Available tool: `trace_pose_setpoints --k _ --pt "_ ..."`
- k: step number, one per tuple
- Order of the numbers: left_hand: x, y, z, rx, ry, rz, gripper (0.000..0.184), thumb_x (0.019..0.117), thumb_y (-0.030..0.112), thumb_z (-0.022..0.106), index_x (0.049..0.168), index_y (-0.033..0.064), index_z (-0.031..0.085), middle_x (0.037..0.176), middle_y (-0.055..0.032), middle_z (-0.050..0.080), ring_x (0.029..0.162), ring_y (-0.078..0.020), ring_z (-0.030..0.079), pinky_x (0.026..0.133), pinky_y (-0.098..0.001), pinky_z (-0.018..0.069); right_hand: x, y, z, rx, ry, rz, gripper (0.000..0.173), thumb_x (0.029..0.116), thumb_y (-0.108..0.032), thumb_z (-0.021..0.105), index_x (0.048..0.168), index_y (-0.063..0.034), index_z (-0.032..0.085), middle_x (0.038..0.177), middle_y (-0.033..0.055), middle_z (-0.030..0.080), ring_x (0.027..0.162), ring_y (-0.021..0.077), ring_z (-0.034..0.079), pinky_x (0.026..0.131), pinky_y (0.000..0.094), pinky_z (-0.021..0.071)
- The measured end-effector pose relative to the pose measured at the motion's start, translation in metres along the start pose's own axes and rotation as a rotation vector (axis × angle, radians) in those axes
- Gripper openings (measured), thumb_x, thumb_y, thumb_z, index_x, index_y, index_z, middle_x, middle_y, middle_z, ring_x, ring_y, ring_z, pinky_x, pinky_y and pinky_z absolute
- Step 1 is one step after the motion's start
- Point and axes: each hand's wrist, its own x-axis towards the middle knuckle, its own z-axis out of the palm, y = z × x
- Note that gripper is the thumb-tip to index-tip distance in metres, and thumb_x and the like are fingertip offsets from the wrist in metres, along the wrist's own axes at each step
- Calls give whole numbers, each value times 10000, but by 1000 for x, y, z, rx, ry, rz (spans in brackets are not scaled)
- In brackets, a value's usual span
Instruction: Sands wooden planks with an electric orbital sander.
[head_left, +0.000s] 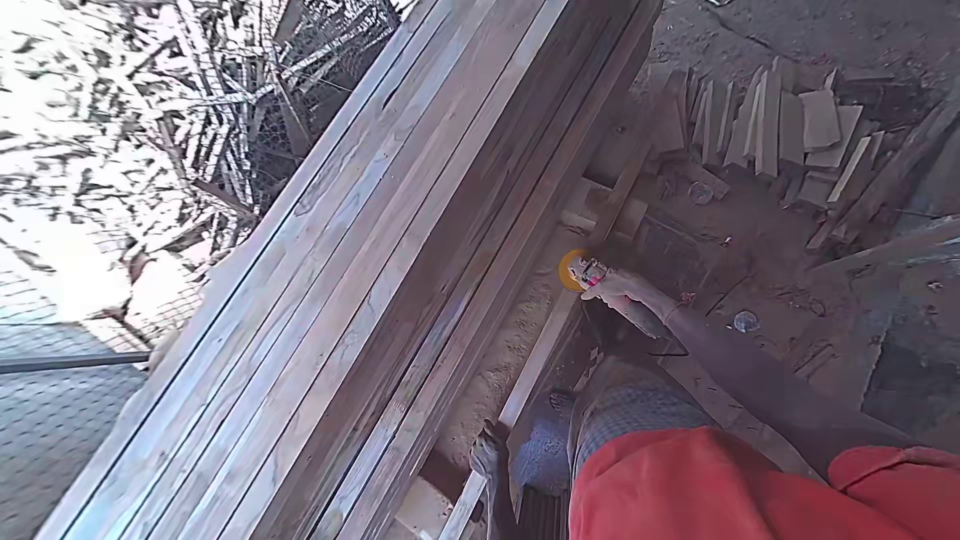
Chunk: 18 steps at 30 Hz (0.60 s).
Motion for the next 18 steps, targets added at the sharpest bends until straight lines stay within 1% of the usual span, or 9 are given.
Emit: trace_pose_setpoints --k 2,4,6,7,9,11,14,16,18 --pt "-7 65 -30 -49 -80 16 685 1120 463 205 1179 41 740 1190 -194 738 1195 -381 672 1001 -596 499 -4 -8 -40 76 49 6 626 776 -662 776 1069 -113 705 835 73 671 702 196 631 704 452 543" --pt "-3 122 -33 -68 -58 46 673 1119 463 210 1174 59 747 1166 -185 746 1160 -372 690 975 -601 509 -14 -25 -82 178 68 -10 522 835 -515 809 1117 -93 686 806 77 649 651 181 603 656 404 537" --pt "8 177 -26 -31 -35 76 676 1112 476 200 1154 79 745 1128 -178 753 1100 -368 712 902 -601 543 11 -23 -117 214 87 -30 496 831 -506 804 1096 -104 688 779 69 656 621 174 613 630 396 547" --pt "11 205 -28 -30 -51 77 669 1110 479 198 1175 88 737 1140 -170 750 1107 -362 710 904 -599 546 24 -20 -133 232 94 -24 498 828 -516 800 1091 -107 692 794 66 653 641 173 612 644 401 543" --pt "9 261 -41 -76 -83 77 677 1108 491 198 1207 90 734 1189 -160 744 1161 -352 692 963 -603 517 37 -20 -165 261 162 -34 528 807 -492 830 1138 -103 695 883 90 686 724 200 650 708 441 565" --pt "2 308 -65 -87 -126 76 671 1115 476 185 1240 92 720 1237 -151 730 1202 -341 673 990 -591 499 36 -27 -196 354 209 -12 505 827 -448 820 1144 -81 676 875 85 658 712 184 613 685 409 535" --pt "-4 337 -89 -129 -213 113 670 1128 437 167 1274 43 689 1302 -196 688 1265 -370 629 1036 -594 467 51 -20 -235 475 230 56 519 845 -495 784 1154 -92 673 889 79 658 717 180 631 677 396 558" --pt "2 325 -72 -170 -154 132 653 1120 432 212 1198 37 727 1248 -194 712 1235 -353 647 1037 -577 468 70 -4 -254 519 269 57 553 819 -508 799 1167 -97 675 927 94 671 740 203 648 696 427 571" --pt "4 302 -61 -183 -121 140 639 1120 429 236 1184 32 732 1232 -200 718 1228 -358 652 1050 -585 460 79 8 -268 539 312 62 592 798 -515 815 1202 -108 669 978 110 682 780 224 668 727 454 583"
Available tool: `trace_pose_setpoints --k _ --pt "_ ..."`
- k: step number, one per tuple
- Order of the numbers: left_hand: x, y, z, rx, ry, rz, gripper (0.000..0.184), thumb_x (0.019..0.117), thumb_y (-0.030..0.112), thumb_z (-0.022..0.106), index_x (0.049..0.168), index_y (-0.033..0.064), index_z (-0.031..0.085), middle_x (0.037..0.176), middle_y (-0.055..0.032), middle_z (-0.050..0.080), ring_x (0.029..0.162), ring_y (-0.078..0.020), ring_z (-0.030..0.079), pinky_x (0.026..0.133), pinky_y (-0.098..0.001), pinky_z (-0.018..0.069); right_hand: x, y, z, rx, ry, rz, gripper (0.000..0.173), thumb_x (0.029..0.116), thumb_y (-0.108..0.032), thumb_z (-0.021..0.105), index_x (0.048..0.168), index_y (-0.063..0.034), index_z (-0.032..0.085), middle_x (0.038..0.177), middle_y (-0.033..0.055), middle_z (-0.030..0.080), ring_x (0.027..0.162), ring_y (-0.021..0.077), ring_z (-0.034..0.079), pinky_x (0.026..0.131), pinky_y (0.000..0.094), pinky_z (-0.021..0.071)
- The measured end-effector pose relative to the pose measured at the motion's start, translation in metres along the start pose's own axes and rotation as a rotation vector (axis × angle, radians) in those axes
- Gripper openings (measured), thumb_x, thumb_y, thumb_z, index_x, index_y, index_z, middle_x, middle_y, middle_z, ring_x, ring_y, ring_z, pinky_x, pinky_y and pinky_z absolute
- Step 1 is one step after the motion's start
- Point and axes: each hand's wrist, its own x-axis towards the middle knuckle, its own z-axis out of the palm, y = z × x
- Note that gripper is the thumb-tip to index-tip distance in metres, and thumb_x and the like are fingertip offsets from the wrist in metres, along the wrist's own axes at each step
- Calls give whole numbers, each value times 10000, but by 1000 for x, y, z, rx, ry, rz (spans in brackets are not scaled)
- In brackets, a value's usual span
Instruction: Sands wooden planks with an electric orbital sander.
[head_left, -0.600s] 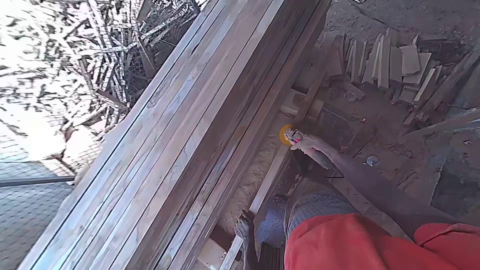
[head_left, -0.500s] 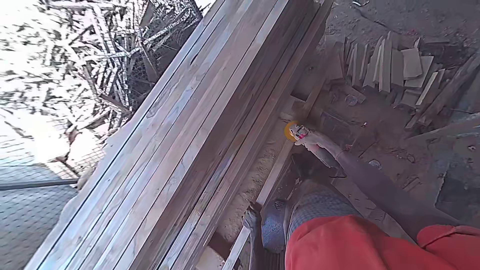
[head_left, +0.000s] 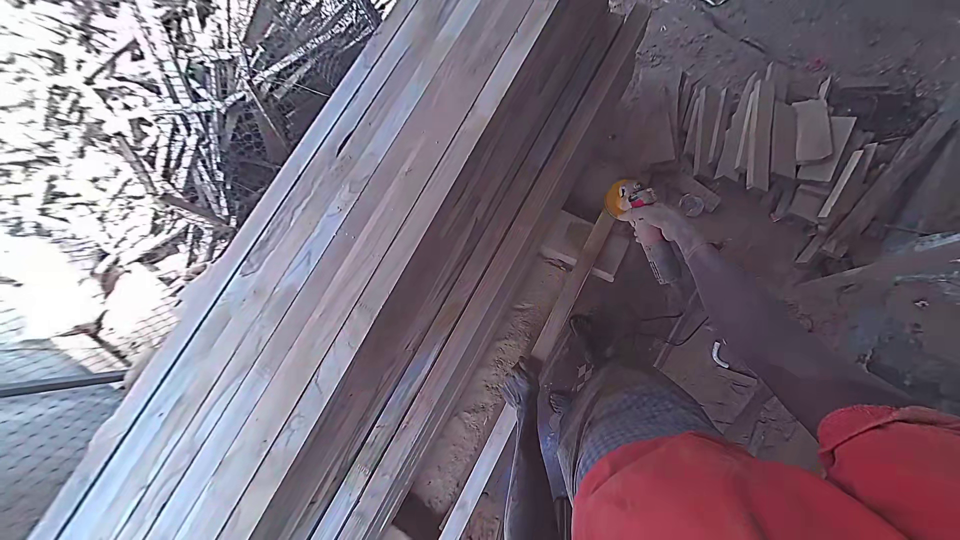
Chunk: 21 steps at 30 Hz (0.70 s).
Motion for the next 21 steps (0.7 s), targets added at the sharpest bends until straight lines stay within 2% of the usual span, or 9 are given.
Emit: trace_pose_setpoints --k 3,7,9,12,15,17,18,19,21 --pt "-8 -59 9 2 10 5 648 1118 440 235 1165 30 736 1209 -207 721 1216 -373 650 1043 -604 446 -3 11 -9 31 1 1 604 803 -485 820 1233 -99 645 992 117 672 788 230 665 732 452 584" --pt "-5 -134 27 145 57 22 671 1103 482 223 1085 76 757 1109 -188 750 1107 -372 705 905 -605 536 -34 46 31 -26 -68 15 530 819 -506 800 1145 -111 665 840 73 658 659 176 633 627 386 565" --pt "-6 -135 25 158 42 7 655 1107 477 230 1111 82 753 1134 -186 745 1120 -376 699 906 -611 531 -74 60 65 -162 -133 -8 544 826 -516 795 1149 -97 670 832 89 666 650 184 637 636 397 572" --pt "-11 -127 20 137 69 -16 634 1112 463 250 1127 74 751 1151 -186 743 1137 -380 692 926 -618 516 -155 67 122 -484 -325 -99 562 837 -506 808 1209 -113 651 908 94 664 732 197 621 725 434 537" --pt "-30 -112 2 76 46 -36 621 1116 436 253 1201 54 735 1238 -183 724 1228 -356 656 1044 -590 465 -184 84 178 -849 -475 -214 743 757 -616 813 1258 -90 658 1153 167 685 1081 317 647 918 586 489" --pt "-35 -107 -8 80 -27 -61 615 1121 429 244 1258 48 707 1298 -185 697 1284 -352 621 1078 -582 439 -193 89 196 -961 -502 -240 853 702 -695 794 1223 -37 647 1178 204 666 1134 363 630 918 625 488" --pt "-30 -111 -4 106 -27 -60 621 1121 434 238 1251 50 709 1288 -188 699 1269 -356 630 1054 -588 458 -190 90 198 -954 -494 -255 849 692 -705 791 1191 -33 652 1149 202 669 1106 361 639 889 621 496" --pt "-20 -121 10 134 34 -35 628 1118 444 251 1181 48 734 1211 -200 724 1188 -375 672 972 -608 502 -183 88 194 -925 -475 -266 845 685 -707 793 1182 -38 654 1140 197 671 1095 356 640 883 617 497" --pt "-9 -130 26 156 91 -30 622 1114 448 270 1112 54 752 1136 -202 741 1119 -392 697 902 -626 524 -160 79 170 -844 -433 -246 811 724 -702 775 1214 -68 653 1118 175 684 1054 332 655 879 606 505"
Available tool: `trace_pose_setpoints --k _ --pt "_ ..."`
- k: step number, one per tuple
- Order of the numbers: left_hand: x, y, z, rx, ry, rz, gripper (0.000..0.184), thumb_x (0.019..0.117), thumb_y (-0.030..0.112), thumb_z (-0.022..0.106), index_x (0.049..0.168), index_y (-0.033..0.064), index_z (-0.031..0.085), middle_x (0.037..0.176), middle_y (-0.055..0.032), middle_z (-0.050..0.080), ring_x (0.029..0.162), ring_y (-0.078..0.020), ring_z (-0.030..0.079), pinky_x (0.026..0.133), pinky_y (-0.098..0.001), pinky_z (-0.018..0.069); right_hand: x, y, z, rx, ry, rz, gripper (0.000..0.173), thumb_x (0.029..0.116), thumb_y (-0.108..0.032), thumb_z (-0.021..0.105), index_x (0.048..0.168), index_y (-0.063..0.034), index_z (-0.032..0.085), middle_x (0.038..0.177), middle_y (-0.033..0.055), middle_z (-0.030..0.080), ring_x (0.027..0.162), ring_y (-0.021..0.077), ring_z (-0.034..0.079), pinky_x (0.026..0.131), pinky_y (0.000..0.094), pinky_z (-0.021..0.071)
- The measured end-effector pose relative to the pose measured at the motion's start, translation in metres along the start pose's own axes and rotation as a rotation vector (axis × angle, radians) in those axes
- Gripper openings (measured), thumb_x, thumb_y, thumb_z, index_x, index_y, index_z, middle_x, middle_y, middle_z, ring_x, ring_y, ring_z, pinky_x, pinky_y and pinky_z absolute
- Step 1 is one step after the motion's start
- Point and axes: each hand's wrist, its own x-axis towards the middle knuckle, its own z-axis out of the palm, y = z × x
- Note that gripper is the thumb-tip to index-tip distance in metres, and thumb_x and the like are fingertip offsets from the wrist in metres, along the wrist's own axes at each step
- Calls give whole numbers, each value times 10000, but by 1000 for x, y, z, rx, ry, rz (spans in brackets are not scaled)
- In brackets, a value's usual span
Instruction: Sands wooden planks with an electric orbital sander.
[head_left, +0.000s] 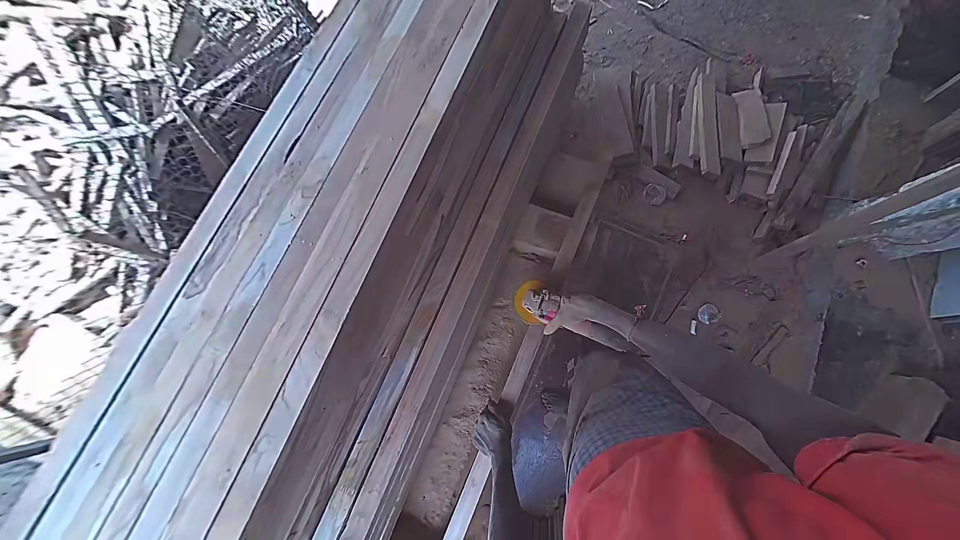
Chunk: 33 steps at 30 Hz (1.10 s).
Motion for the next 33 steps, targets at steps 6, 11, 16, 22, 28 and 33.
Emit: trace_pose_setpoints --k 6,11,16,22,28,33 --pt "1 6 -1 9 1 -65 594 1110 401 291 1069 36 758 1113 -227 740 1114 -420 692 897 -643 517 29 87 -139 536 197 280 522 853 -566 759 1096 -111 681 811 66 646 659 174 611 660 402 543" --pt "-15 31 -30 -72 -71 -104 579 1114 352 276 1189 4 733 1226 -237 714 1222 -412 648 1035 -623 464 64 147 -242 816 378 286 541 801 -463 838 1137 -76 667 827 92 659 649 194 627 629 400 557" --pt "-16 40 -36 -39 -65 -141 527 1094 323 327 1165 11 745 1207 -219 724 1215 -386 656 1044 -587 464 79 173 -311 894 597 302 662 749 -470 870 1231 -77 643 973 135 680 772 242 673 714 466 592" --pt "15 2 -3 140 -213 -22 558 1107 411 299 1230 52 708 1263 -213 696 1216 -386 651 983 -611 500 57 192 -298 1092 762 349 746 793 -507 820 1361 -88 578 1143 159 663 909 263 684 790 472 590" --pt "47 -44 -26 -332 -560 266 420 1068 464 426 1261 207 698 1128 -26 754 1020 -170 719 906 -458 592 -26 138 -199 1054 667 186 725 863 -599 725 1405 -153 543 1137 138 678 898 258 699 758 470 605" --pt "37 -50 -46 -278 -523 313 510 1132 291 298 1199 -61 662 1178 -267 678 1156 -372 641 1028 -556 467 -23 78 -95 733 422 167 729 886 -755 578 1259 -133 650 1008 108 687 819 224 679 727 452 588"
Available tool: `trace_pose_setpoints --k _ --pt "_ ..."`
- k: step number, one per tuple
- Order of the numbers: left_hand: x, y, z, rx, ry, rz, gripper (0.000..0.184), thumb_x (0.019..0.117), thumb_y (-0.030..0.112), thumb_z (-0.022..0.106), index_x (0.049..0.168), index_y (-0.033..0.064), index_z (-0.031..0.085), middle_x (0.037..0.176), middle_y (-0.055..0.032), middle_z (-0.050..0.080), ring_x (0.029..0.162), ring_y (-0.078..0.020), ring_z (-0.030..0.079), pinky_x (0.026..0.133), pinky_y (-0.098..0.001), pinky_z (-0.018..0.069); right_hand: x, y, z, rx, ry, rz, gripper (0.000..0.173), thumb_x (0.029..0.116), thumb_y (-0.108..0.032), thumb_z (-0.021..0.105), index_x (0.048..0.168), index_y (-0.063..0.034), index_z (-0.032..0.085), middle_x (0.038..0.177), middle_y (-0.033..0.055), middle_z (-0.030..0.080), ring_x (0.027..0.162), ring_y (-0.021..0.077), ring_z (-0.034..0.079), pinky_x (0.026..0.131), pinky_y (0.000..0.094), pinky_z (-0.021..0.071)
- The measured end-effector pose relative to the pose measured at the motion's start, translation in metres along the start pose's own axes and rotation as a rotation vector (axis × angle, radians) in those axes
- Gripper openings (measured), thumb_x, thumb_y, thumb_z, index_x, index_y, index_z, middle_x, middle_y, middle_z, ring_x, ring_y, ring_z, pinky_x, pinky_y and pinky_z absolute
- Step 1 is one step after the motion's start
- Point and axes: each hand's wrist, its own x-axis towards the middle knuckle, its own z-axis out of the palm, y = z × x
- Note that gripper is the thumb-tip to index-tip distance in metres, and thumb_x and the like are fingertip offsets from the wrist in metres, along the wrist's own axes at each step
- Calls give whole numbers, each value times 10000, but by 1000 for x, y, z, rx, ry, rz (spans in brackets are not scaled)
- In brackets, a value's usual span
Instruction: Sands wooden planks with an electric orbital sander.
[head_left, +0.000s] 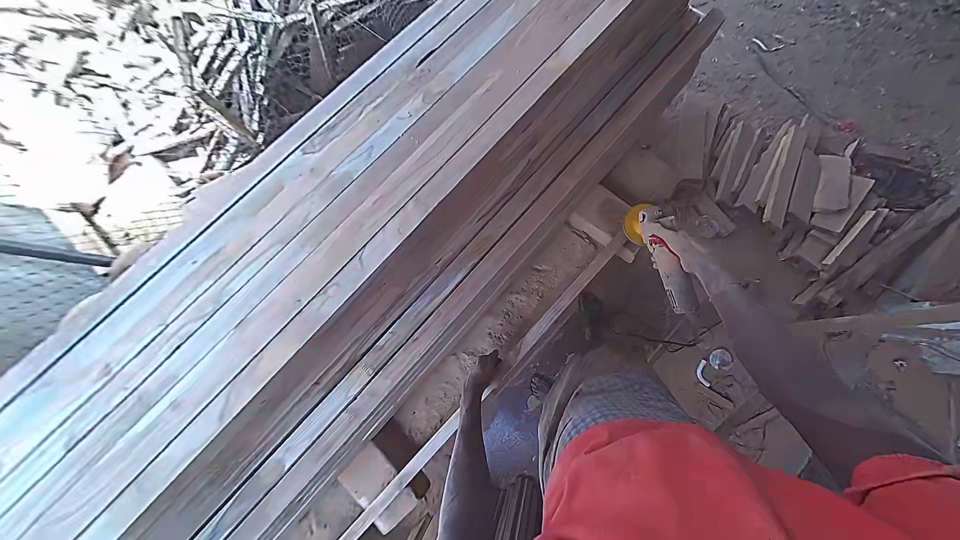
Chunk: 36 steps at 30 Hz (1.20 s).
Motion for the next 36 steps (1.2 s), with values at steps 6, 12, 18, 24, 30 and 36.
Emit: trace_pose_setpoints --k 6,12,18,24,30,36 --pt "-46 -86 23 156 250 -313 660 1107 486 227 1198 48 712 1256 -218 694 1235 -394 638 996 -643 485 -80 40 154 -334 -402 -119 669 813 -774 663 1100 -173 716 880 49 691 730 163 661 701 404 575" --pt "-53 -91 34 228 379 -329 592 1111 411 262 1155 35 717 1218 -215 709 1191 -396 661 947 -636 501 -123 40 228 -625 -560 -354 747 798 -790 640 1182 -152 688 1135 88 702 1089 222 653 954 541 495" --pt "-47 -97 41 258 453 -405 569 1092 409 289 1078 79 753 1172 -195 732 1147 -387 684 900 -640 517 -80 28 143 -140 -368 13 620 809 -722 711 1047 -149 703 775 35 675 604 141 651 581 342 577" --pt "-48 -93 41 274 459 -454 541 1079 388 318 1052 72 756 1147 -208 735 1123 -400 691 880 -653 518 -1 -19 24 108 -94 74 672 837 -730 666 1206 -168 666 924 71 681 738 200 673 660 419 594" --pt "-53 -91 40 266 442 -399 516 1060 362 336 1034 68 759 1110 -219 740 1118 -418 689 915 -659 511 112 -55 -81 215 90 70 669 863 -720 637 1218 -154 671 1002 85 698 824 226 694 707 450 604" --pt "-55 -43 27 283 322 -561 385 995 354 494 1083 103 773 1194 -145 741 1218 -340 658 1045 -580 478 189 -79 -158 292 189 59 722 893 -739 581 1343 -175 599 1085 116 676 883 263 688 744 494 598"
